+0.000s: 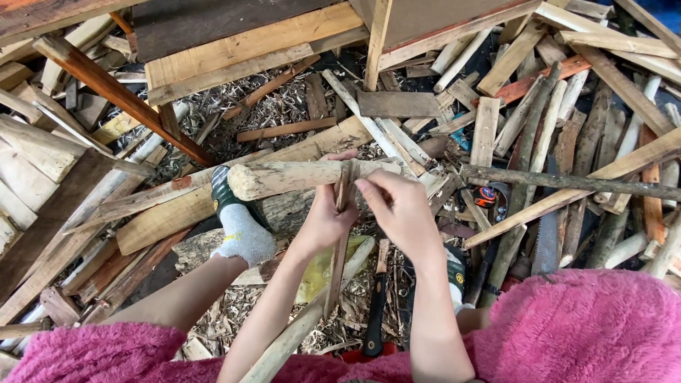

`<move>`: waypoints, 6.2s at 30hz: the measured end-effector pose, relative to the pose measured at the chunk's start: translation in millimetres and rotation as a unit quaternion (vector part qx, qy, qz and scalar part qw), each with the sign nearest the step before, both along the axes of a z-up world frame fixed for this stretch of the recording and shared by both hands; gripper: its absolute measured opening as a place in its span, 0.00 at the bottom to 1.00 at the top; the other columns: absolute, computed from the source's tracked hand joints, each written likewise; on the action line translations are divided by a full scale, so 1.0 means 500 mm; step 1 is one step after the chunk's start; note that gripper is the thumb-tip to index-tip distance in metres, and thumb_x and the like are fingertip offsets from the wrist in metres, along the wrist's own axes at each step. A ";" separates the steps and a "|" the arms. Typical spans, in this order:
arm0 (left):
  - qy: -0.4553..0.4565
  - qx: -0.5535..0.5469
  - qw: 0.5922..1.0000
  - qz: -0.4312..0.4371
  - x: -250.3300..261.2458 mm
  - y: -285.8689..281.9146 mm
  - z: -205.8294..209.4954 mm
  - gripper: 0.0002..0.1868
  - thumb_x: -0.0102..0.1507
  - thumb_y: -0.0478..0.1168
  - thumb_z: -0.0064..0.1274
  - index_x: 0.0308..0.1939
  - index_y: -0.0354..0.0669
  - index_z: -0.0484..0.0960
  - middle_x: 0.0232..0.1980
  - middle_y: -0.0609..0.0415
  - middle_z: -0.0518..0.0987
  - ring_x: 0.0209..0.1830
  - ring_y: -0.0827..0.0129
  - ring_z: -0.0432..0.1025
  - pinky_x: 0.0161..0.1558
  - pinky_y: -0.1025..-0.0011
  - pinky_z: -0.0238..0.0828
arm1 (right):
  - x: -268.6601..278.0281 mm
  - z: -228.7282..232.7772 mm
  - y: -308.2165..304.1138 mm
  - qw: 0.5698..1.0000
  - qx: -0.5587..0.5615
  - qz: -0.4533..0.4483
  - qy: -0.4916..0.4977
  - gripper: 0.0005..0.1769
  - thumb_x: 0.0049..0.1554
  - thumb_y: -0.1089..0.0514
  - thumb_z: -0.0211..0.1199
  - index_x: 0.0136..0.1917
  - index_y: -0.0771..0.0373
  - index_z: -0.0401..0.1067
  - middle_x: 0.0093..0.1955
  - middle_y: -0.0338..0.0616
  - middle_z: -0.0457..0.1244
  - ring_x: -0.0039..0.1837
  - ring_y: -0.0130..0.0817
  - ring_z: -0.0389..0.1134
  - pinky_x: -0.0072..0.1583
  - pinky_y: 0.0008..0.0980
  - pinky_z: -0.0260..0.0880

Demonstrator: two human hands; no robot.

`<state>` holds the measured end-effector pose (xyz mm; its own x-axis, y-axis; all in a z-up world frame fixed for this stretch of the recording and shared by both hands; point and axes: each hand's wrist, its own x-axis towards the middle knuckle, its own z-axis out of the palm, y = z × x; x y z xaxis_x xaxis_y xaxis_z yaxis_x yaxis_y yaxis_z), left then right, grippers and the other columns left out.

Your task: Assembling wooden components using a hammer and manual fitting

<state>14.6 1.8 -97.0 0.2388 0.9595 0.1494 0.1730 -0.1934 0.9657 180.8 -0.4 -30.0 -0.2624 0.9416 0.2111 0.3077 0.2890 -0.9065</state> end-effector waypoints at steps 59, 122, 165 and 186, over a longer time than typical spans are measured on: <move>-0.149 0.044 0.980 0.128 0.029 0.058 -0.072 0.42 0.53 0.19 0.44 0.73 0.33 0.58 0.69 0.35 0.64 0.76 0.44 0.52 0.78 0.47 0.36 | -0.109 -0.176 0.112 0.927 0.264 -0.232 -0.131 0.20 0.66 0.52 0.57 0.33 0.58 0.66 0.44 0.46 0.56 0.49 0.46 0.60 0.53 0.39 0.58; -0.069 -0.103 0.979 0.162 0.052 0.042 -0.022 0.41 0.56 0.29 0.45 0.74 0.33 0.51 0.67 0.35 0.58 0.64 0.52 0.55 0.67 0.47 0.52 | -0.080 -0.214 0.146 0.975 0.141 -0.157 0.071 0.07 0.58 0.64 0.67 0.38 0.56 0.76 0.34 0.37 0.65 0.41 0.31 0.66 0.52 0.28 0.66; 0.084 0.066 0.954 0.280 0.063 0.009 -0.057 0.43 0.47 0.27 0.58 0.65 0.31 0.55 0.65 0.28 0.61 0.76 0.37 0.47 0.75 0.36 0.11 | -0.071 -0.110 0.038 0.980 0.067 -0.173 -0.074 0.16 0.65 0.57 0.59 0.34 0.49 0.73 0.26 0.34 0.59 0.36 0.26 0.63 0.46 0.27 0.64; 0.087 0.061 0.968 0.227 0.046 0.053 -0.166 0.45 0.52 0.31 0.56 0.74 0.38 0.60 0.76 0.32 0.58 0.80 0.39 0.43 0.74 0.34 0.14 | -0.096 -0.132 0.023 0.990 0.037 -0.134 0.034 0.17 0.66 0.61 0.57 0.34 0.59 0.71 0.28 0.37 0.56 0.38 0.29 0.58 0.45 0.30 0.60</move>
